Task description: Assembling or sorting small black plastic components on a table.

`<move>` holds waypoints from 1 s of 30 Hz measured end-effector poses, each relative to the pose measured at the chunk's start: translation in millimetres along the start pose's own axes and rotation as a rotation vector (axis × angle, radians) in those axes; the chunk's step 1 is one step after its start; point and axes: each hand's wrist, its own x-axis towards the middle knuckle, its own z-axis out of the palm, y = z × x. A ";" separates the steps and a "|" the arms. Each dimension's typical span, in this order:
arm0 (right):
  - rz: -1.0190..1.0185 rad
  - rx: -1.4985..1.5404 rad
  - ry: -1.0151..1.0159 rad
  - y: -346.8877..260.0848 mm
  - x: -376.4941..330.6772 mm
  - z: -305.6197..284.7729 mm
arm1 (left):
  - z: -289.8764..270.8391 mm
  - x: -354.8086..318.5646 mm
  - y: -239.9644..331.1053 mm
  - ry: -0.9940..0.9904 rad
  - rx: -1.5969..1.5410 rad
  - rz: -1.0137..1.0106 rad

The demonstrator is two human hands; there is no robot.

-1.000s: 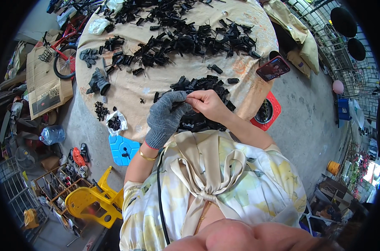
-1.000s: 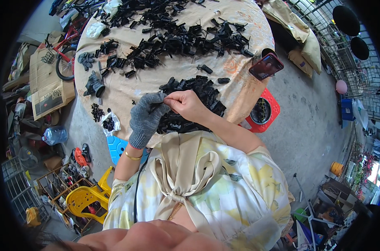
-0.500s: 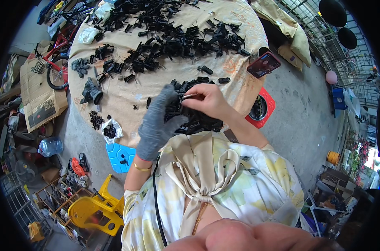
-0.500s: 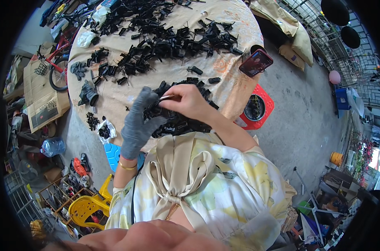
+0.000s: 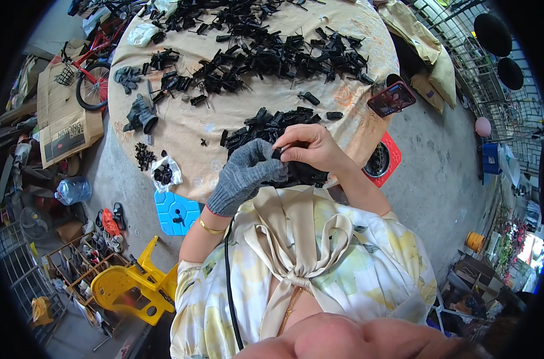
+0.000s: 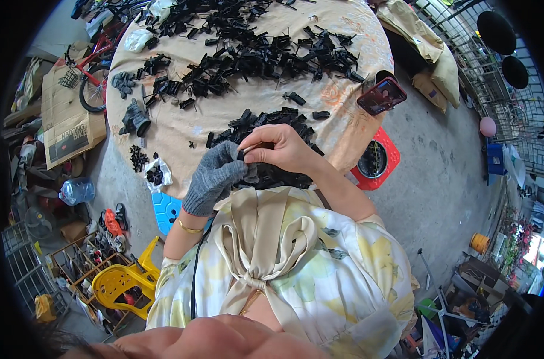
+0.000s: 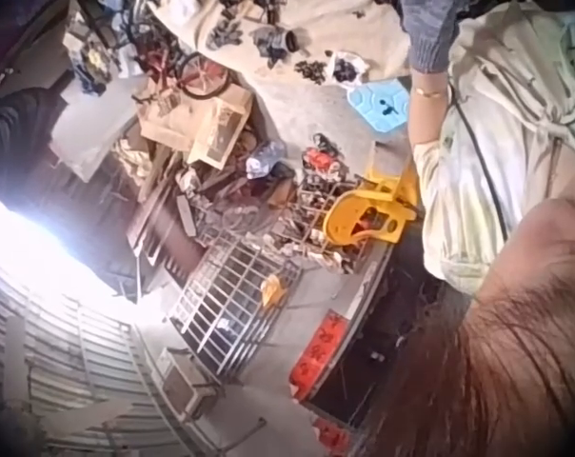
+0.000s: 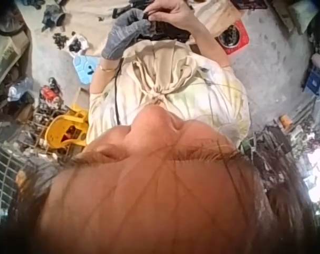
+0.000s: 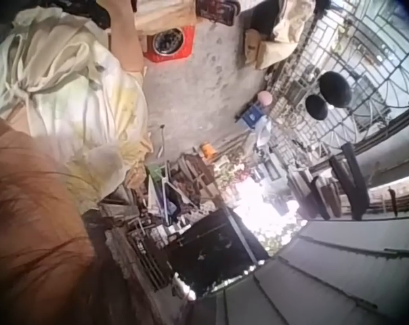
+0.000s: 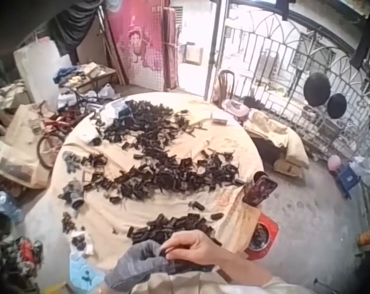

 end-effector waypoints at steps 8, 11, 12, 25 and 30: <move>0.192 -0.240 0.297 -10.4 -8.8 22.6 | 2.0 -0.8 -7.1 0.250 0.340 0.240; 0.234 -0.280 0.264 -13.7 -6.8 24.2 | 10.5 1.3 -8.4 0.245 0.190 0.357; 0.245 -0.280 0.270 -14.3 -6.1 24.5 | 8.8 1.2 -9.5 0.244 0.190 0.358; 0.452 -0.012 0.203 14.7 1.0 19.0 | -3.9 12.5 -16.5 0.354 1.068 0.890; 0.465 -0.330 -0.050 35.9 19.3 -26.7 | -19.5 23.2 -26.2 0.331 1.080 0.602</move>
